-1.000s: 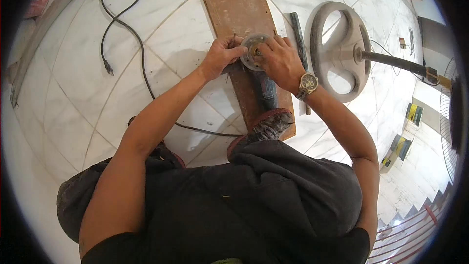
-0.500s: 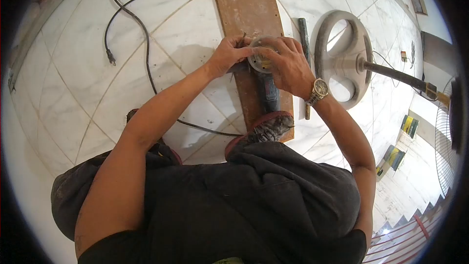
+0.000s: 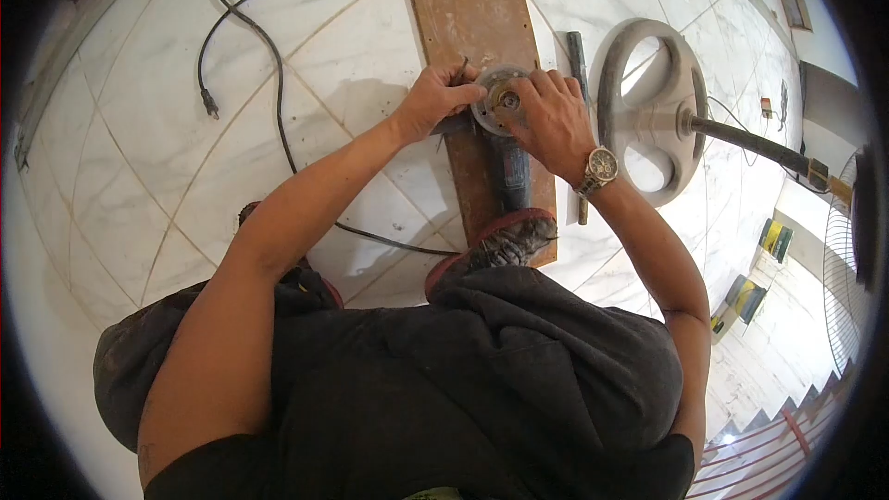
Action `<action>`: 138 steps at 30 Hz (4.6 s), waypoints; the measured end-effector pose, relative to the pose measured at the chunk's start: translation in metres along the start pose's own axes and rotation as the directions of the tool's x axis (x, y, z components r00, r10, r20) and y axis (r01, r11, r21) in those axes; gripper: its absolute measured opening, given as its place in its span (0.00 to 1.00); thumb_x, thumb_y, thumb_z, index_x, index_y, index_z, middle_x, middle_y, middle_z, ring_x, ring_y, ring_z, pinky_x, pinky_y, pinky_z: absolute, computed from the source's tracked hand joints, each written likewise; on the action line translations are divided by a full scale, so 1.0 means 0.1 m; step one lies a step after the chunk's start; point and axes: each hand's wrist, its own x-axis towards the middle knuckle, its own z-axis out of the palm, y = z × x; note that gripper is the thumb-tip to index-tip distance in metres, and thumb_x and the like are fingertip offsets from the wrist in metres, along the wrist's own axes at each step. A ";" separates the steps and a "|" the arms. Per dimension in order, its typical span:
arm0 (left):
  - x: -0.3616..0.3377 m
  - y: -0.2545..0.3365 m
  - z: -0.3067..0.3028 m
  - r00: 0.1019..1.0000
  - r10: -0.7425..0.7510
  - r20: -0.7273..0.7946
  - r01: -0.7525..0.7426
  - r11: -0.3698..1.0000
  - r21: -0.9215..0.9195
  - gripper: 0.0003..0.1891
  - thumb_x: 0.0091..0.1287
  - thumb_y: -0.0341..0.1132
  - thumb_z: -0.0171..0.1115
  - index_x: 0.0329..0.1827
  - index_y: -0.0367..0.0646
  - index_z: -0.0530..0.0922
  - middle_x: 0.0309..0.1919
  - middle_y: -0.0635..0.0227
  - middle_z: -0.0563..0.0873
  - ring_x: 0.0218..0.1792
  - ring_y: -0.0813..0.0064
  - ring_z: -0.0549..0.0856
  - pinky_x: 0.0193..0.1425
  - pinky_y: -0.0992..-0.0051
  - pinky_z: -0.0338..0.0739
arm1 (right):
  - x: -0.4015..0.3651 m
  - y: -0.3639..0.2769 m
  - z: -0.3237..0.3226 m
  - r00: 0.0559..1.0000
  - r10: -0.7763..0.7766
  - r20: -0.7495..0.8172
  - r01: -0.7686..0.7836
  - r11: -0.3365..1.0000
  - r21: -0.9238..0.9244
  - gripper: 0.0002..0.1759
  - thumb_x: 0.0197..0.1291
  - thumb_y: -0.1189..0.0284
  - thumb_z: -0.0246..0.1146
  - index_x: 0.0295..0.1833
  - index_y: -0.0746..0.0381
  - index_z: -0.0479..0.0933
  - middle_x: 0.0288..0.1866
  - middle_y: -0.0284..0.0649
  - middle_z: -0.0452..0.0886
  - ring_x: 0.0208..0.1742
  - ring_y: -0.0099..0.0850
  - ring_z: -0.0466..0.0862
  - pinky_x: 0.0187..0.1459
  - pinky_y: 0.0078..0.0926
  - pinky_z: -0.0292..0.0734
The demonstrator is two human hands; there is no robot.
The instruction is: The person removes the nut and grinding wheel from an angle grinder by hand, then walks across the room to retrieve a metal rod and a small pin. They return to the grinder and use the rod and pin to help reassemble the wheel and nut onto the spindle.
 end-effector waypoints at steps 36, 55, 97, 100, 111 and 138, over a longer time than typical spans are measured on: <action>0.08 0.21 0.24 0.993 -0.107 0.047 0.104 0.992 0.066 0.16 0.65 0.31 0.71 0.54 0.36 0.81 0.45 0.66 0.88 0.46 0.79 0.86 0.51 0.78 0.81 | -0.13 1.18 0.74 0.903 0.413 0.120 -0.382 0.644 0.663 0.14 0.63 0.72 0.60 0.49 0.70 0.80 0.41 0.43 0.84 0.37 0.29 0.86 0.38 0.31 0.83; 0.06 0.53 0.36 0.981 -0.158 -0.114 0.141 0.980 -0.143 0.10 0.65 0.32 0.70 0.48 0.44 0.82 0.32 0.77 0.83 0.25 0.90 0.73 0.25 0.84 0.61 | -0.31 1.04 1.17 0.837 0.524 0.158 -0.443 0.479 0.758 0.12 0.59 0.69 0.62 0.42 0.67 0.83 0.36 0.52 0.87 0.41 0.44 0.89 0.46 0.37 0.82; 0.21 0.98 0.45 0.968 0.243 -0.067 -0.241 0.970 0.042 0.13 0.65 0.29 0.70 0.51 0.33 0.83 0.43 0.63 0.89 0.43 0.77 0.87 0.50 0.76 0.82 | 0.32 0.30 -0.35 0.942 0.310 -0.126 -0.037 0.472 0.881 0.19 0.63 0.67 0.68 0.52 0.72 0.82 0.38 0.40 0.88 0.38 0.19 0.82 0.44 0.23 0.80; 0.20 0.94 0.49 0.963 0.255 -0.090 -0.251 0.967 0.046 0.13 0.66 0.29 0.69 0.50 0.33 0.83 0.43 0.62 0.89 0.42 0.78 0.87 0.51 0.76 0.82 | 0.34 0.33 -0.27 0.942 0.309 -0.133 -0.026 0.462 0.887 0.20 0.63 0.66 0.68 0.51 0.73 0.82 0.38 0.40 0.88 0.37 0.19 0.82 0.42 0.24 0.80; 0.19 0.75 0.57 0.926 0.343 -0.160 -0.285 0.909 0.303 0.11 0.68 0.30 0.66 0.49 0.32 0.82 0.42 0.64 0.89 0.39 0.78 0.88 0.45 0.78 0.84 | 0.30 0.27 -0.25 0.909 0.390 -0.146 -0.120 0.582 0.804 0.20 0.64 0.66 0.67 0.49 0.75 0.82 0.36 0.44 0.88 0.35 0.22 0.84 0.38 0.24 0.81; 0.21 0.82 0.62 0.997 0.039 0.067 -0.011 0.931 -0.366 0.16 0.70 0.37 0.67 0.55 0.37 0.79 0.48 0.65 0.86 0.52 0.69 0.85 0.60 0.66 0.80 | 0.25 0.54 -0.04 0.950 0.102 0.295 -0.216 -0.468 0.857 0.20 0.73 0.74 0.54 0.67 0.68 0.68 0.64 0.49 0.78 0.56 0.40 0.85 0.53 0.43 0.87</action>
